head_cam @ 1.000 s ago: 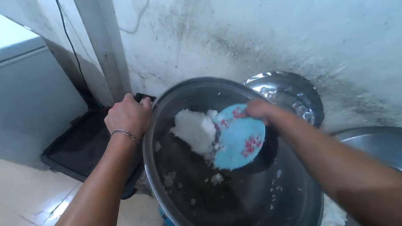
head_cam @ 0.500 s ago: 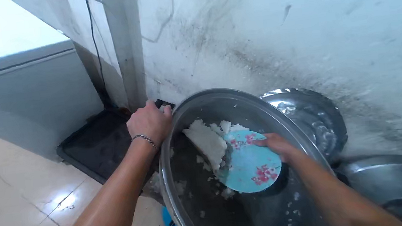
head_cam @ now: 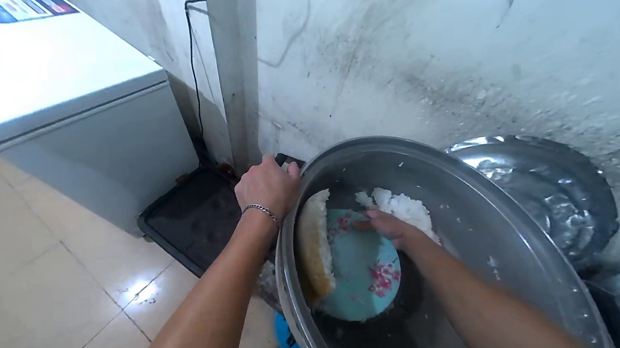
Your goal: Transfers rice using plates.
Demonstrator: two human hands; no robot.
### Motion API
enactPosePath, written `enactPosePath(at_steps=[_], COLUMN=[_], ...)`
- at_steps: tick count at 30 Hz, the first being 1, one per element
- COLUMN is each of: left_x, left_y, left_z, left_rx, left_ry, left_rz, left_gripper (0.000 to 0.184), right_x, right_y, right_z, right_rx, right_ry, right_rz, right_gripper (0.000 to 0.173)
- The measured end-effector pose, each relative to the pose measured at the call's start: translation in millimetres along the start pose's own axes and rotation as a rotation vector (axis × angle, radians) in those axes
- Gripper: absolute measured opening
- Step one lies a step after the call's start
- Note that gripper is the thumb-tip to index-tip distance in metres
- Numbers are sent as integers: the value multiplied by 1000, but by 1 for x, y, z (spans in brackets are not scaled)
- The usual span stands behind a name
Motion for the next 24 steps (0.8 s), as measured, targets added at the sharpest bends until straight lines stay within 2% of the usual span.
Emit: enactPosePath(at_steps=[5,8,11,15,19,22,24], left_x=[0,0,2,3,8,12,22], left_y=[0,1,-1,-3,-5,-11,-22], left_z=[2,2,2,1,-1,-11,-23], left_rx=[7,12,19,53,79,155,206], left_ry=[6,7,12,39,62,86,95], left_rz=[-7,7,9,22,18,-12,38], left_gripper=[53,55,56,57,62,69,75], right_x=[-10,-28,-57,-121,-203,-244,-274], right_y=[30,17,1,-9,16,48,82], right_z=[12,43,84,152,237,324,378], right_rx=[-31,-130,-197,-319,-452,-396,-240], right_ry=[-57,-33,64,260,413,614,781], right_rz=[-43,15,-38,-169,-216,-223,-162], right_gripper=[29,27,26,26,24,28,27])
Point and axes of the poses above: each hand's wrist, its own z-axis away from the middle knuckle, its own x-axis out of the palm, y = z × x, the point moved 2 cm from there along -z, towards the middle knuckle, and after that the axes turned 2 degrees about x, right-handed, at the moved point
